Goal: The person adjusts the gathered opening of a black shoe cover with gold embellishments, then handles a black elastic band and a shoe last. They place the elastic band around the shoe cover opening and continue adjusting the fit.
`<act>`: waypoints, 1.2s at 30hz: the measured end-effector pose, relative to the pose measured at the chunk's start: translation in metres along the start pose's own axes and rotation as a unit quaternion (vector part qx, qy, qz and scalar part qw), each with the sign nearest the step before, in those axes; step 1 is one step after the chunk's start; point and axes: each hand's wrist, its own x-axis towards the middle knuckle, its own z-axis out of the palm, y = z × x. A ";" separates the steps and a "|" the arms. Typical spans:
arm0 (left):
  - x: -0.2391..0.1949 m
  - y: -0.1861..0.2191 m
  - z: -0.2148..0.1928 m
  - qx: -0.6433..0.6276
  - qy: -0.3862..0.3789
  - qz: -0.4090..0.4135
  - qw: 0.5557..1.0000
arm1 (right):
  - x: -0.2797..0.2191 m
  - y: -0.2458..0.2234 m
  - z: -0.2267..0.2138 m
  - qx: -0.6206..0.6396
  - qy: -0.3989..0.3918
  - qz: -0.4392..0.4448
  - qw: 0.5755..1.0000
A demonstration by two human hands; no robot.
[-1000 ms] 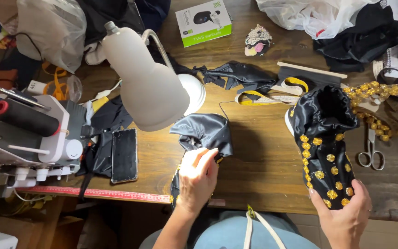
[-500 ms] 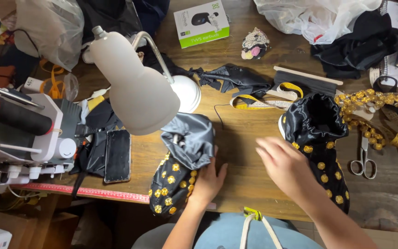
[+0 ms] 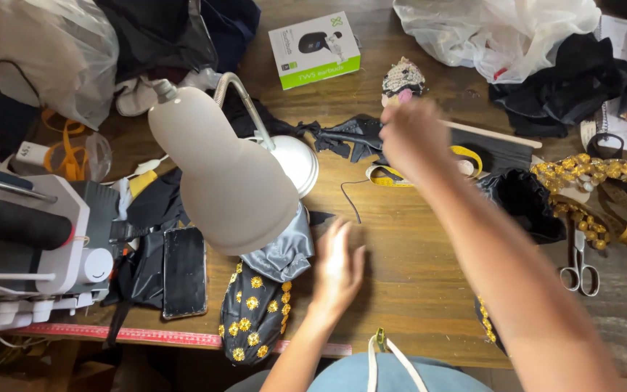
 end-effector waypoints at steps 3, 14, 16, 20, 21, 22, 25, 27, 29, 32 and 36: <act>0.049 0.008 0.028 0.067 0.016 0.063 0.996 | 0.024 0.039 -0.049 -0.077 0.102 -0.076 0.989; 0.093 -0.060 0.089 0.276 -0.022 -0.076 0.958 | 0.066 0.236 0.035 0.007 -0.115 -0.004 0.993; 0.083 -0.063 0.085 0.265 -0.047 -0.074 0.960 | 0.070 0.248 0.043 0.032 -0.090 -0.007 0.995; 0.077 -0.051 0.071 0.264 -0.058 -0.034 0.962 | 0.090 0.255 0.041 -0.048 -0.176 0.074 0.980; 0.077 -0.043 0.066 0.270 -0.050 -0.012 0.961 | 0.095 0.254 0.039 -0.063 -0.211 0.115 0.969; 0.078 -0.029 0.055 0.272 -0.047 -0.014 0.961 | 0.090 0.248 0.031 -0.064 -0.210 0.111 0.969; 0.073 0.013 0.025 0.206 -0.016 -0.009 0.978 | 0.080 0.239 0.011 0.079 -0.206 0.106 0.970; 0.061 0.039 0.006 0.152 -0.003 0.028 0.988 | 0.086 0.247 0.001 0.099 -0.151 0.089 0.980; 0.043 0.042 0.009 0.117 -0.018 0.034 0.992 | 0.101 0.268 -0.003 0.053 -0.133 0.075 0.987; 0.017 0.038 0.028 0.067 -0.062 0.012 0.996 | 0.112 0.258 -0.007 -0.080 -0.145 0.097 0.981; -0.002 0.023 0.059 -0.042 -0.023 0.012 0.999 | 0.129 0.210 -0.006 -0.242 -0.055 -0.027 0.968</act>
